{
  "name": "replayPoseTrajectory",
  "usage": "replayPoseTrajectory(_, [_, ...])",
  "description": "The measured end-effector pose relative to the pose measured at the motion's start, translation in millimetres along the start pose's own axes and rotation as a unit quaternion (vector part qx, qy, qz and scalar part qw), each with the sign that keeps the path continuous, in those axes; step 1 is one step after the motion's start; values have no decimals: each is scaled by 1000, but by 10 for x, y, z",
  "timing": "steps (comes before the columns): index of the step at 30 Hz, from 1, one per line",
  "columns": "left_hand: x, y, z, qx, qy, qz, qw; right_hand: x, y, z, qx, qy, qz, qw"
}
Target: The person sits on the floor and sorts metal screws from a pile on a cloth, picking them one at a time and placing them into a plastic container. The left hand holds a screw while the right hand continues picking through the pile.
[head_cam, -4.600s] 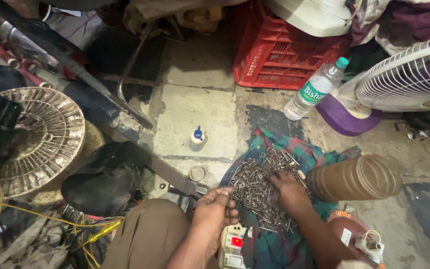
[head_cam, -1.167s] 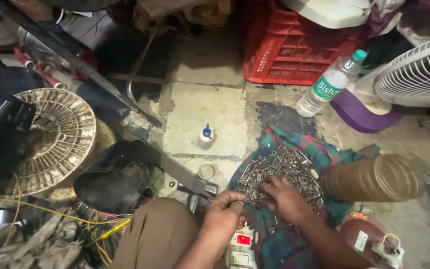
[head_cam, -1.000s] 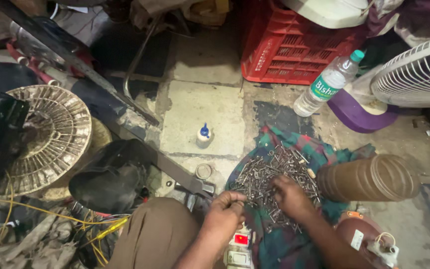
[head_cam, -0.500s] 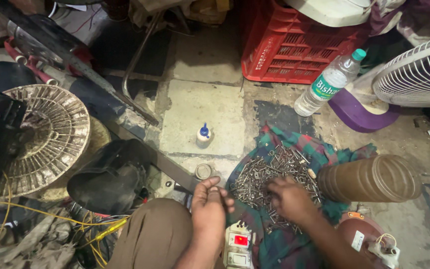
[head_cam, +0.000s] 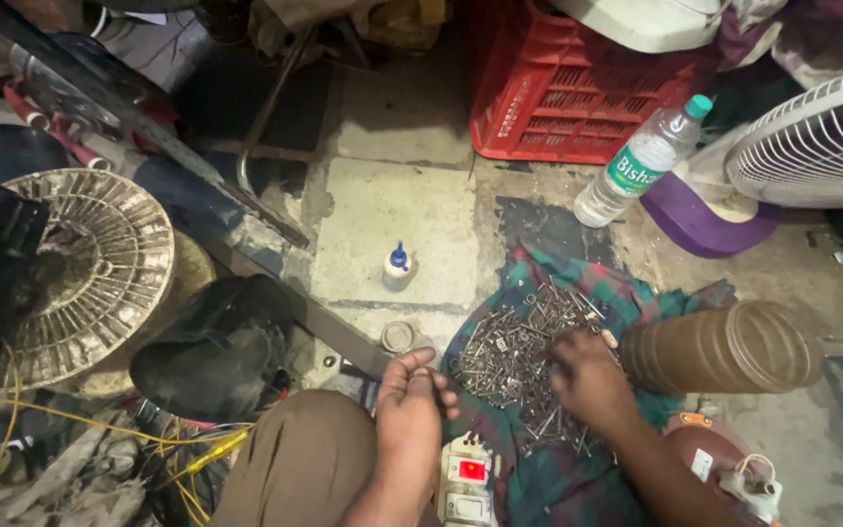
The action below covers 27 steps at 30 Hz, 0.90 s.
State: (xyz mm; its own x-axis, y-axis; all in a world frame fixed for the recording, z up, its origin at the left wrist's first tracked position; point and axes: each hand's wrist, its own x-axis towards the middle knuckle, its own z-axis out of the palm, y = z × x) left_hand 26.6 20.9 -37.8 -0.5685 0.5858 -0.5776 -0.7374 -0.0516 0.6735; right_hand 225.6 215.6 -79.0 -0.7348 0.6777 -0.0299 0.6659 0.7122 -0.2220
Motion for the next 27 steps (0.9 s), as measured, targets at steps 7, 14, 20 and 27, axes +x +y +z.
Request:
replayPoseTrajectory(7, [20,-10,-2,-23,1,5,1000,48,-111,315,-76,85,52,992])
replayPoseTrajectory(14, [56,-27,-37,-30,-17,22,999,-229,-594,620,-29,20,159,987])
replayPoseTrajectory(20, [70,-50,-64,-21,-20,24,999,-426,-848,634,0,14,67,998])
replayPoseTrajectory(27, [88,-73,-55,-7,-27,20,999,-399,-855,580,5,36,86,996])
